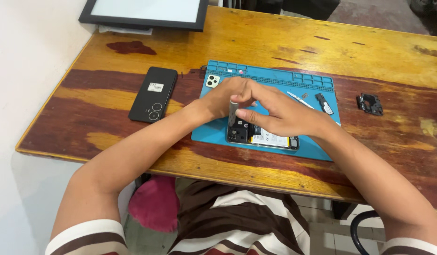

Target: The person uses a screwdriver to remove and install screws on a disassembled smartphone placed on a blue mat. They handle small screws and a transparent camera module, positioning the module over the phone's rear camera area.

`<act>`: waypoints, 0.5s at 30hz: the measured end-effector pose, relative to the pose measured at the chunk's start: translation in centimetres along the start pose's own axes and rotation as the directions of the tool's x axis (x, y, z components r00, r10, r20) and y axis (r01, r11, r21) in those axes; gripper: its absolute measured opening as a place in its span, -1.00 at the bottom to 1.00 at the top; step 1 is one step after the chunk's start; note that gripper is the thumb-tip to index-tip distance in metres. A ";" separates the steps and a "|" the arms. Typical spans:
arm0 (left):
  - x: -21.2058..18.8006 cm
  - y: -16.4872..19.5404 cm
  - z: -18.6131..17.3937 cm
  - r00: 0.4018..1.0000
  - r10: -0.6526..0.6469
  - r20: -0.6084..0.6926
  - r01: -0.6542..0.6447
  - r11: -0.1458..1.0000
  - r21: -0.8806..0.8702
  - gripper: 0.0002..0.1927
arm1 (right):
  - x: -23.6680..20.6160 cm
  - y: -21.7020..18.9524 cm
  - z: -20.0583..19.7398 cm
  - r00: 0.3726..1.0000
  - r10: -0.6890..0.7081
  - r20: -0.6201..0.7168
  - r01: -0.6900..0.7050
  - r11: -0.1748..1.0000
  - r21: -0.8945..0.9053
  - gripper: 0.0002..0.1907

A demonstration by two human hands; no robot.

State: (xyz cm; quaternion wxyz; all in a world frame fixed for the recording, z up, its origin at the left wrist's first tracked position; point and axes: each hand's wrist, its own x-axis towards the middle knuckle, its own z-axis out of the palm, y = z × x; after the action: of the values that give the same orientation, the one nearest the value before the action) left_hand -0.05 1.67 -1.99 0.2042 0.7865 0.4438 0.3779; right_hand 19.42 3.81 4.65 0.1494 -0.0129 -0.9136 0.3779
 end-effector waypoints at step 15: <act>-2.3 0.1 -4.6 0.978 0.088 -0.192 -0.060 0.987 0.147 -0.80 | 0.0 0.5 0.7 0.999 -0.002 -0.050 0.001 1.000 -0.029 -0.69</act>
State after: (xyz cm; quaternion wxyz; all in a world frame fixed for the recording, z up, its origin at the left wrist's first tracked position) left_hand -4.31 -0.40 -0.03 0.0891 0.7735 0.4577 0.4293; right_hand 19.18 3.70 3.87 0.1724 -0.0237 -0.9149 0.3641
